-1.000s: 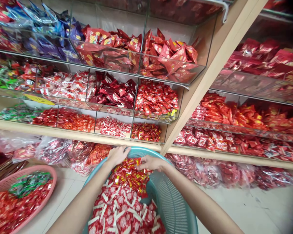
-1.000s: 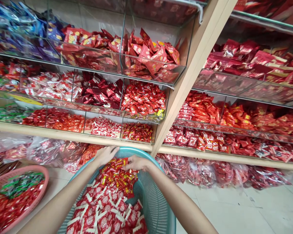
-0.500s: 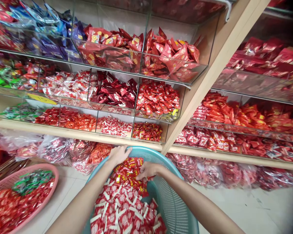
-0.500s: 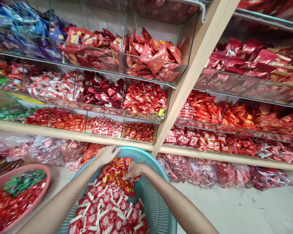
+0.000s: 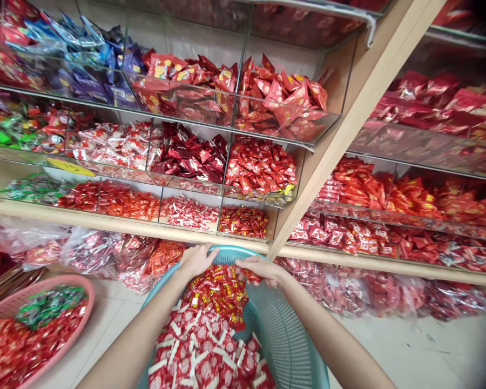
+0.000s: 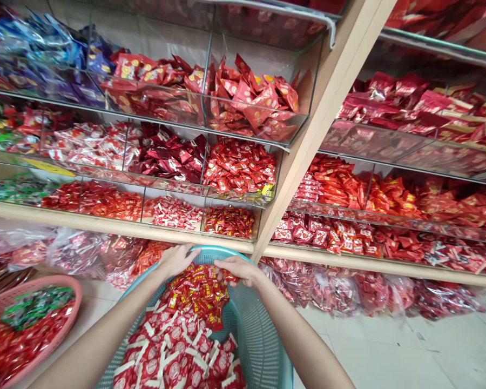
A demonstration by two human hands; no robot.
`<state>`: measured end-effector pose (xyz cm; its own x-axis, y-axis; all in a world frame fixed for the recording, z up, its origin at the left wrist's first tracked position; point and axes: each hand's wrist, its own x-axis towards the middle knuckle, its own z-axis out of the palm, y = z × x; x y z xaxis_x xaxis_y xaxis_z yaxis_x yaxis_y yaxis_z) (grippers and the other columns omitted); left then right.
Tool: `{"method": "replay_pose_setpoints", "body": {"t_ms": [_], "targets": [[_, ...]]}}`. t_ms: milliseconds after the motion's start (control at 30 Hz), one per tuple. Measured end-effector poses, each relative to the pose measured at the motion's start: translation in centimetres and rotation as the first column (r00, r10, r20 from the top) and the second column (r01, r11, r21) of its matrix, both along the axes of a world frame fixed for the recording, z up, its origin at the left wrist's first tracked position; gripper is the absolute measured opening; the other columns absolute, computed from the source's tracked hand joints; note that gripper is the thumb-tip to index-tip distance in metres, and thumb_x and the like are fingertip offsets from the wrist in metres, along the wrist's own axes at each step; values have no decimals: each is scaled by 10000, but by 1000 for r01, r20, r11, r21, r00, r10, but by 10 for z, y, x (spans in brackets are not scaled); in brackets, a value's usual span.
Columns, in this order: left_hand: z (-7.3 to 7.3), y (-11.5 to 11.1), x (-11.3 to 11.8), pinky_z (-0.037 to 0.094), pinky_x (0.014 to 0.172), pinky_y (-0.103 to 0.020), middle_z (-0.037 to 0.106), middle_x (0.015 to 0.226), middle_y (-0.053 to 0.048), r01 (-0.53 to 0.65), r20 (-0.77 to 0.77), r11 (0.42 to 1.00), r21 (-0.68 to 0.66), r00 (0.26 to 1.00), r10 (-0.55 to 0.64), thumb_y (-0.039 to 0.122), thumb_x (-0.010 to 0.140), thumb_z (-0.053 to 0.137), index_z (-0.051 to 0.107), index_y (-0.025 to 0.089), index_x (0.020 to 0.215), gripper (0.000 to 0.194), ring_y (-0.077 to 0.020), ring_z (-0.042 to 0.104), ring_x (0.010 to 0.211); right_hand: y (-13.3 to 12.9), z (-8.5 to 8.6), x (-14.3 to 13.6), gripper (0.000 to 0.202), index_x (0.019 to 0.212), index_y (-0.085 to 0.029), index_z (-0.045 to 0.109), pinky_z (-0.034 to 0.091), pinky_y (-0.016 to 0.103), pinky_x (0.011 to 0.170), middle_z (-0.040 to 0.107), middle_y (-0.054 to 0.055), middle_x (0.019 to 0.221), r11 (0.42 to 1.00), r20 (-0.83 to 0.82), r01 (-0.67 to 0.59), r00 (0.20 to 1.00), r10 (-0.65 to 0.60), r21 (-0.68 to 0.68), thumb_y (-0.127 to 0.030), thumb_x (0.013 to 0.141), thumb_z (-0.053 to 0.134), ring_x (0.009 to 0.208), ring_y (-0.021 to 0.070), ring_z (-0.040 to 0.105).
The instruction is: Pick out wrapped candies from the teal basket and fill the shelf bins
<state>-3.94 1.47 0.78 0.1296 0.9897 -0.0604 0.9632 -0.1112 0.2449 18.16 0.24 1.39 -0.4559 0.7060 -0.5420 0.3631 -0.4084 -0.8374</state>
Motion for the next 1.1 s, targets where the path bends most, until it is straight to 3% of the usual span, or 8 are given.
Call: {"method": "replay_pose_setpoints", "body": {"t_ms": [100, 267, 500, 633, 867, 1100], "targets": [[-1, 1, -1, 437, 780, -383, 661, 1033, -113, 4, -3, 1000, 5, 1000, -4, 634, 819, 151, 537, 249, 1167, 647, -274, 610, 943, 2, -2, 6, 336, 870, -150, 624, 364, 110, 367, 627, 20, 760, 987, -106, 113, 987, -125, -111, -468, 772, 573, 511, 46, 534], [1, 1, -1, 431, 789, -364, 649, 1067, -107, 5, 13, 1000, -4, 1000, -5, 627, 822, 165, 540, 249, 1158, 629, -264, 603, 963, -9, -2, 11, 184, 913, -163, 625, 487, 163, 533, 636, 34, 909, 963, -181, 145, 965, -188, -228, -237, 761, 555, 651, 73, 595], [0, 1, 0, 441, 768, -363, 664, 1022, -98, 12, -12, 1000, 14, 1000, -12, 641, 815, 145, 547, 258, 1152, 649, -266, 614, 929, -22, -8, 15, 340, 927, -176, 562, 525, 228, 600, 641, 10, 865, 962, -131, 165, 972, -196, -219, -157, 607, 678, 682, 99, 608], [-1, 1, -1, 443, 762, -358, 668, 1003, -98, 23, -12, 1000, 21, 1000, -22, 645, 814, 139, 546, 256, 1154, 658, -264, 618, 917, -21, -22, 16, 323, 857, -161, 550, 530, 233, 619, 643, 1, 750, 960, -128, 220, 961, -244, -176, -151, 578, 712, 690, 117, 621], [2, -1, 0, 437, 768, -363, 665, 1011, -109, 19, -15, 1000, 12, 1000, -18, 649, 810, 136, 541, 244, 1165, 674, -269, 614, 920, -20, -36, 15, 104, 754, -136, 569, 522, 206, 610, 608, -13, 650, 969, -89, 242, 965, -245, -43, -140, 668, 628, 612, 85, 596], [0, 0, 0, 439, 763, -361, 659, 1027, -115, 25, -13, 1000, 19, 1000, -25, 650, 809, 146, 545, 237, 1152, 669, -269, 613, 923, -21, -38, 15, 173, 853, -144, 601, 450, 169, 408, 567, -36, 632, 963, 222, 102, 962, -159, 247, -131, 681, 614, 435, 59, 504]]}}
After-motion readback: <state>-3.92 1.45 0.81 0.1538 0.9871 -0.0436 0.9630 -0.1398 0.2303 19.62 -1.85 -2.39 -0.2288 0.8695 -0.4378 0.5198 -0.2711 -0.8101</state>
